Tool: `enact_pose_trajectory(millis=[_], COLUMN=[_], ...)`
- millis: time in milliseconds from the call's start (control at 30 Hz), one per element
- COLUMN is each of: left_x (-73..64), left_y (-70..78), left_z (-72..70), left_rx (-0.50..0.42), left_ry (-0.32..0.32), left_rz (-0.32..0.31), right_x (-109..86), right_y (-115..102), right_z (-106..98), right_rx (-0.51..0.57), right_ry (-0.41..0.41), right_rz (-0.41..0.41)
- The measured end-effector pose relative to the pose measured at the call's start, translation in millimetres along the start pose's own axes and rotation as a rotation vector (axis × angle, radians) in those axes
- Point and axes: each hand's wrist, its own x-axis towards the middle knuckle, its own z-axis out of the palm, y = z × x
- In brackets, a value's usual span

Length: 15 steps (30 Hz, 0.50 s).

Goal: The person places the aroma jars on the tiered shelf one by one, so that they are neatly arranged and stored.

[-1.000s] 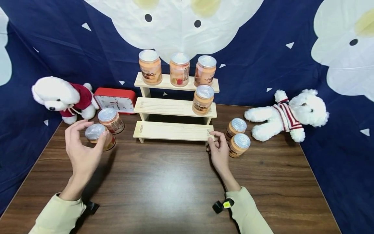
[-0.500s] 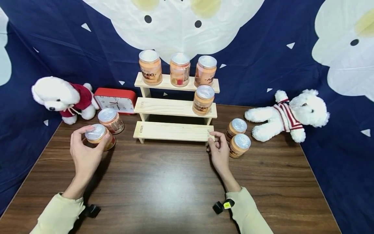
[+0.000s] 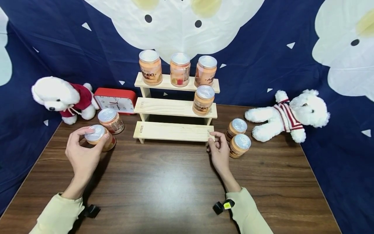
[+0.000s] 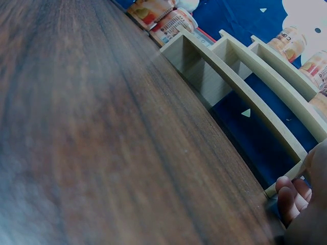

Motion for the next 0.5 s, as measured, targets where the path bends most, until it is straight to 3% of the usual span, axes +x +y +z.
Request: enact_pose_trajectory(millis=[300, 500], left_x=[-4.7, -8.0], left_y=[18.4, 37.0], left_z=[0.9, 1.3], left_rx=[-0.047, -0.099], left_ry=[0.054, 0.027], left_rz=[0.12, 0.177], right_x=[-0.6, -1.0], right_y=[-1.9, -2.9], right_z=[0.7, 0.3], right_rx=[0.007, 0.01], right_ry=[-0.001, -0.003], right_rz=[0.001, 0.005])
